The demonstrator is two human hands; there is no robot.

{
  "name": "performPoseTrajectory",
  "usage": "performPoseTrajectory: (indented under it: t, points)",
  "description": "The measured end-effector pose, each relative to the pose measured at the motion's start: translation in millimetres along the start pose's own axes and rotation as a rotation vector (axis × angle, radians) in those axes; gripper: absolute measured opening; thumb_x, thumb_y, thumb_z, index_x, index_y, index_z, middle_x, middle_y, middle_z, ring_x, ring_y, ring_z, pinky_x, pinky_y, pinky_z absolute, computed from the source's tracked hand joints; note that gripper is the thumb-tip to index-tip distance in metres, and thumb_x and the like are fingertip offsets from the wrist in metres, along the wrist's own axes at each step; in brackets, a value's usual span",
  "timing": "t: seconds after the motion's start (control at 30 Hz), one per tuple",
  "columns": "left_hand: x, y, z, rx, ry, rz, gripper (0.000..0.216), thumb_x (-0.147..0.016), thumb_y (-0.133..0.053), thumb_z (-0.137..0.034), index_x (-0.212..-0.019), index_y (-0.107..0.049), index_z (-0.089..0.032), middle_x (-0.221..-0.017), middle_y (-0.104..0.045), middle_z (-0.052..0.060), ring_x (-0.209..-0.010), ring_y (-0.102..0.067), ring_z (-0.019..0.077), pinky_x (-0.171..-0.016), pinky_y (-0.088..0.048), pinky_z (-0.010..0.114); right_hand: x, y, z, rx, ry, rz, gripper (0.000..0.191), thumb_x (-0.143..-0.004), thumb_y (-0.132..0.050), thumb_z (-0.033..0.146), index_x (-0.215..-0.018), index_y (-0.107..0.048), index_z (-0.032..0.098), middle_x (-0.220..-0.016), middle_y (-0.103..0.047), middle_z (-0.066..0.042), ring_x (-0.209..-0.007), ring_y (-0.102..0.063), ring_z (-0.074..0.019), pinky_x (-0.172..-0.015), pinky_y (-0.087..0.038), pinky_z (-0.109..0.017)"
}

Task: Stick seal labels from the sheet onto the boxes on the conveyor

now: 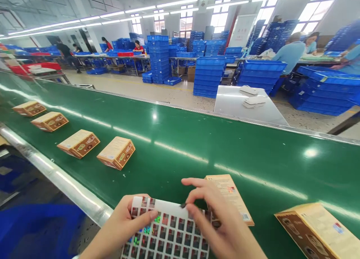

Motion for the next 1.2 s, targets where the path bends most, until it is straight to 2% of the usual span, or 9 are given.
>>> performPoseTrajectory:
  t: [0.1, 0.2, 0.27, 0.33, 0.47, 0.63, 0.87, 1.0, 1.2]
  points:
    - [8.8, 59.2, -10.3, -0.091, -0.172, -0.245, 0.024, -0.085, -0.067, -0.04, -0.076, -0.065, -0.018, -0.076, -0.06, 0.001, -0.065, -0.053, 0.0159, -0.061, -0.042, 0.026, -8.0, -3.0, -40.6, -0.313, -0.266, -0.018, 0.022, -0.103, -0.054, 0.045, -0.108, -0.068, 0.028, -0.13, -0.07, -0.01, -0.114, -0.07, -0.028, -0.089, -0.064, -0.038]
    - [26.1, 120.1, -21.2, -0.302, -0.343, -0.568, 0.021, -0.084, -0.07, -0.036, -0.069, -0.069, -0.021, -0.133, -0.064, 0.008, -0.119, -0.056, 0.0308, -0.101, -0.044, 0.038, -19.9, -16.8, -61.7, -0.564, -0.417, -0.058, 0.036, -0.1, -0.056, 0.056, -0.112, -0.07, 0.025, -0.127, -0.071, -0.013, -0.112, -0.071, -0.0307, -0.09, -0.063, -0.043]
    - [28.3, 144.0, -18.0, -0.366, -0.353, -0.648, 0.027, -0.083, -0.071, -0.039, -0.062, -0.068, -0.022, -0.146, -0.059, 0.006, -0.137, -0.042, 0.0371, -0.118, -0.027, 0.049, -29.3, -28.4, -65.9, -0.662, -0.454, -0.075, 0.039, -0.098, -0.059, 0.058, -0.111, -0.071, 0.023, -0.124, -0.072, -0.014, -0.113, -0.07, -0.0324, -0.091, -0.062, -0.045]
    - [21.4, 154.5, -7.4, -0.331, -0.296, -0.62, 0.033, -0.085, -0.069, -0.042, -0.059, -0.066, -0.021, -0.148, -0.059, 0.007, -0.13, -0.05, 0.0383, -0.117, -0.032, 0.052, -38.7, -41.3, -66.6, -0.715, -0.47, -0.054, 0.04, -0.097, -0.061, 0.058, -0.111, -0.071, 0.023, -0.125, -0.071, -0.014, -0.116, -0.068, -0.0327, -0.092, -0.061, -0.046]
    - [10.1, 142.4, 5.7, -0.257, -0.252, -0.504, 0.033, -0.088, -0.066, -0.041, -0.065, -0.069, -0.017, -0.155, -0.053, 0.01, -0.112, -0.066, 0.0318, -0.1, -0.051, 0.043, -56.7, -58.5, -64.4, -0.704, -0.491, -0.007, 0.042, -0.093, -0.064, 0.061, -0.11, -0.072, 0.024, -0.125, -0.071, -0.012, -0.116, -0.066, -0.0319, -0.094, -0.058, -0.046]
    - [14.3, 104.8, 4.1, -0.34, -0.26, -0.394, 0.025, -0.088, -0.069, -0.035, -0.067, -0.071, -0.022, -0.162, -0.043, 0.003, -0.147, -0.035, 0.0356, -0.118, -0.033, 0.053, -87.2, -76.8, -50.5, -0.728, -0.485, 0.018, 0.04, -0.087, -0.071, 0.06, -0.101, -0.073, 0.023, -0.116, -0.073, -0.01, -0.115, -0.065, -0.0304, -0.096, -0.053, -0.044]
    - [14.1, 65.9, -8.1, -0.45, -0.178, -0.194, 0.025, -0.09, -0.066, -0.029, -0.067, -0.069, -0.022, -0.166, -0.035, -0.003, -0.149, -0.029, 0.0354, -0.116, -0.035, 0.057, -128.0, -132.2, -49.8, -0.771, -0.527, 0.047, 0.037, -0.076, -0.076, 0.054, -0.085, -0.076, 0.019, -0.103, -0.077, -0.01, -0.106, -0.067, -0.0289, -0.094, -0.052, -0.041]
    - [11.6, 55.4, -8.5, -0.482, -0.124, -0.148, 0.023, -0.089, -0.066, -0.025, -0.066, -0.07, -0.022, -0.166, -0.034, -0.007, -0.149, -0.03, 0.036, -0.112, -0.041, 0.055, -125.5, -152.3, -58.2, -0.786, -0.581, -0.011, 0.037, -0.071, -0.073, 0.053, -0.081, -0.074, 0.017, -0.098, -0.078, -0.011, -0.096, -0.07, -0.0297, -0.085, -0.054, -0.039]
    - [10.9, 38.1, -8.4, -0.474, -0.103, -0.105, 0.018, -0.088, -0.066, -0.023, -0.075, -0.078, -0.024, -0.167, -0.031, -0.008, -0.152, -0.024, 0.0373, -0.115, -0.039, 0.055, -107.5, -146.4, -64.1, -0.735, -0.6, -0.075, 0.039, -0.073, -0.069, 0.054, -0.085, -0.073, 0.018, -0.098, -0.078, -0.011, -0.09, -0.07, -0.0295, -0.074, -0.055, -0.036]
Point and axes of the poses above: each hand's wrist, its own x-axis away from the middle knuckle, its own y-axis out of the back of the hand, z = x × y, the point moved 9 cm from there along -x, towards the middle knuckle
